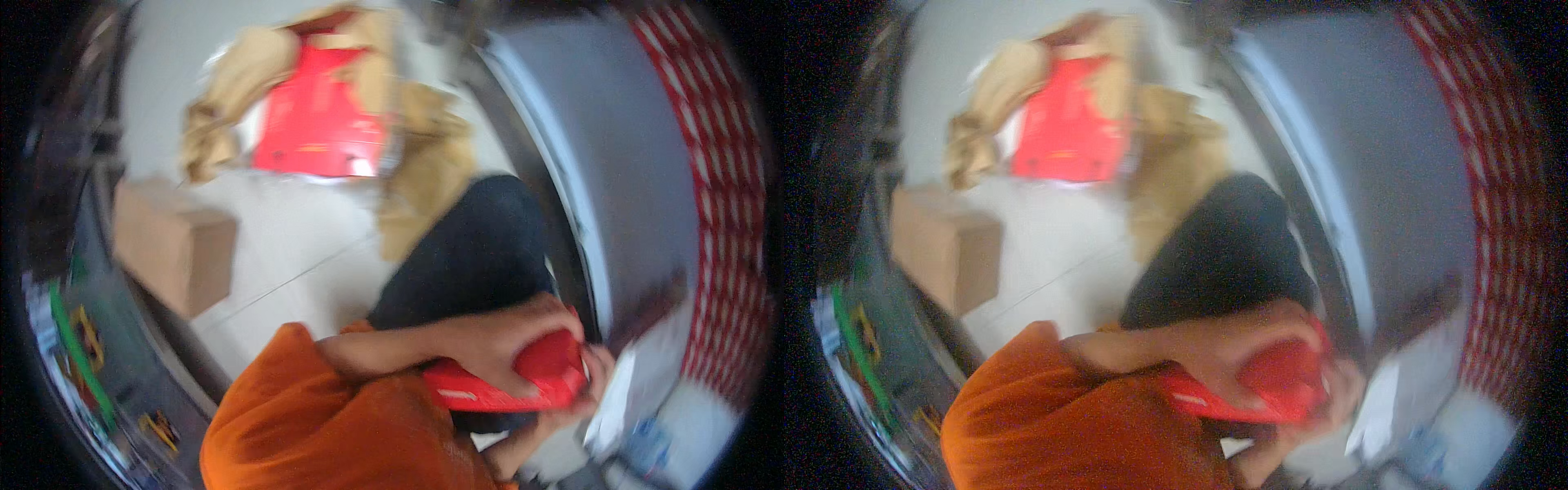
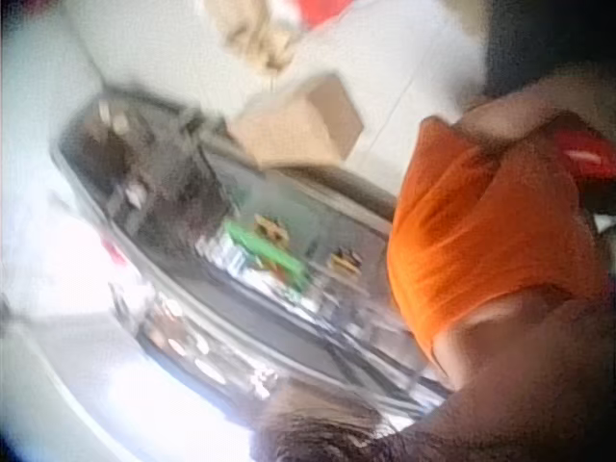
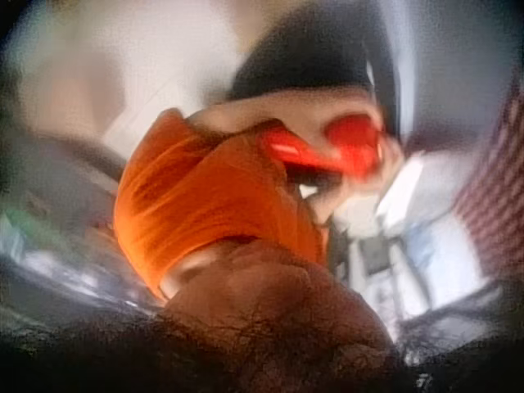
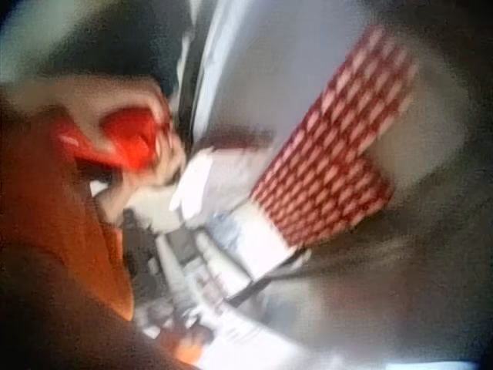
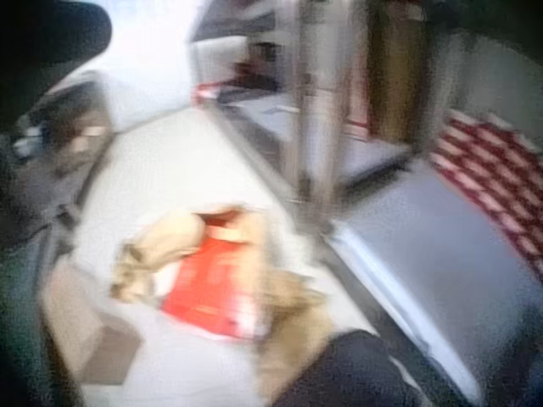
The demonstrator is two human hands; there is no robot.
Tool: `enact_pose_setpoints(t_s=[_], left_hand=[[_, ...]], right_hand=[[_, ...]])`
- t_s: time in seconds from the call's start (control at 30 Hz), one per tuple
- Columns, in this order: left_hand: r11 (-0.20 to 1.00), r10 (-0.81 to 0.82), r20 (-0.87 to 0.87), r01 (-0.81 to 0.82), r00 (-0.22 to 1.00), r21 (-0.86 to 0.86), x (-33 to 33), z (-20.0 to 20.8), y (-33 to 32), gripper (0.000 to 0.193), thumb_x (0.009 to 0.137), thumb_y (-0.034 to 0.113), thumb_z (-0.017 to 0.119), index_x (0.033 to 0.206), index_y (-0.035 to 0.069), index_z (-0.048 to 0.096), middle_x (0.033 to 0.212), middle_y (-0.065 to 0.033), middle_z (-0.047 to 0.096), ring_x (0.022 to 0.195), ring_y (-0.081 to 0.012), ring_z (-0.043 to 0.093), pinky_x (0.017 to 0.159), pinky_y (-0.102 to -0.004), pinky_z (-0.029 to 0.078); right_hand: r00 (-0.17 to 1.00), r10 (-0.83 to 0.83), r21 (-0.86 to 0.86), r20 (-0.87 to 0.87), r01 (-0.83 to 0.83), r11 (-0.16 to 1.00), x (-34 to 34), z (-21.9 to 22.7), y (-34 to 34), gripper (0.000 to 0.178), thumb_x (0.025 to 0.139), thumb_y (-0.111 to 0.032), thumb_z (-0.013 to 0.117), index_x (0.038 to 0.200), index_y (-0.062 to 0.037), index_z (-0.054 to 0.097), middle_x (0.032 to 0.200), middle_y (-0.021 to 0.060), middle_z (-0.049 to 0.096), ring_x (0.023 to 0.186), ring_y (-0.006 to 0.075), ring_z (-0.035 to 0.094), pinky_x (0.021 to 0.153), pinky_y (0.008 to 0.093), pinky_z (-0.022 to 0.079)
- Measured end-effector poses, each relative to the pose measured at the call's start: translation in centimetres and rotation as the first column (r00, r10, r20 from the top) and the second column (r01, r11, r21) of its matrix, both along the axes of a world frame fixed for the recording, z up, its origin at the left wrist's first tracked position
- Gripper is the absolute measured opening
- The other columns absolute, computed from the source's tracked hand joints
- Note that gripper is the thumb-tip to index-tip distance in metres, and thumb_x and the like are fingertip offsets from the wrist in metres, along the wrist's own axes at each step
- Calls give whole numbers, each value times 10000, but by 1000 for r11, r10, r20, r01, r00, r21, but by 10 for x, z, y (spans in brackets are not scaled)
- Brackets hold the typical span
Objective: The person sits on the floor and repeatedly folds flat cardboard pieces into small red and white boxes. They insert the red inner tray into the white outer shell, close the lid, and place the finished box on a nearby shelf. The process is repeated continuously with new flat pieces.
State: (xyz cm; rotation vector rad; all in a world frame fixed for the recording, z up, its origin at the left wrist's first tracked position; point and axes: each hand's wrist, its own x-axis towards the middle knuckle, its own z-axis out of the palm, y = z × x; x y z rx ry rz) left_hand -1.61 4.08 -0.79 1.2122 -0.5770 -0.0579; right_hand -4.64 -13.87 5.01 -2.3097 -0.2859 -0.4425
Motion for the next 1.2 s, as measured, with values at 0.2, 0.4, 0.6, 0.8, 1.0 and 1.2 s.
enact_pose_setpoints(t_s=[0.2, 0.4, 0.6, 0.8, 1.0, 1.2], left_hand=[[917, -221, -9, 211, 975, 338, 0, 12, 25, 726, 552, 204, 897, 1221, 161, 621, 1472, -248, 256, 1354, -480, 337, 1126, -466, 336], [892, -293, 5, 272, 956, 360, -8, 3, 22, 596, 521, 118, 871, 1099, 153, 731, 1534, -262, 183, 1404, -479, 301, 1151, -463, 301], [919, -133, 102, 84, 986, 384, -19, 7, 5, 663, 527, 143, 920, 1144, 170, 679, 1502, -275, 225, 1383, -481, 341, 1134, -497, 313], [973, -18, 246, -40, 969, 229, -33, 1, -11, 805, 552, 218, 966, 1260, 220, 584, 1463, -276, 265, 1360, -492, 360, 1095, -528, 354], [886, -121, 179, 24, 976, 463, -33, 16, -19, 762, 531, 220, 938, 1224, 173, 625, 1440, -255, 295, 1326, -444, 413, 1076, -491, 381], [901, -70, 101, 19, 992, 434, -29, 27, -31, 797, 467, 252, 915, 1196, 85, 638, 1400, -242, 365, 1245, -398, 503, 1044, -452, 411]], right_hand=[[998, 1, -3, -63, -1, 1000, -15, -7, -18, 364, 701, -407, 723, 922, -123, 773, 991, 115, 608, 891, 295, 536, 794, 390, 441], [999, 50, 147, 19, -53, 988, -26, -25, -27, 293, 649, -161, 784, 939, -135, 751, 970, 89, 625, 861, 277, 556, 739, 367, 438], [948, 122, 152, -294, -79, 985, -27, -2, -49, 421, 597, -202, 892, 941, -62, 691, 972, 102, 644, 904, 252, 565, 796, 346, 430], [898, 222, 175, -380, -166, 971, -27, 2, -68, 542, 536, -339, 945, 924, -77, 673, 935, 57, 659, 933, 245, 566, 856, 357, 420], [982, 53, 484, -179, 41, 874, -30, -16, -57, 505, 660, -441, 877, 925, -86, 634, 1066, 123, 600, 934, 237, 545, 828, 337, 429], [986, 52, 227, 157, -87, 970, -43, -32, -65, 775, 794, -791, 455, 921, -96, 772, 1139, 151, 546, 975, 234, 510, 837, 346, 439]])
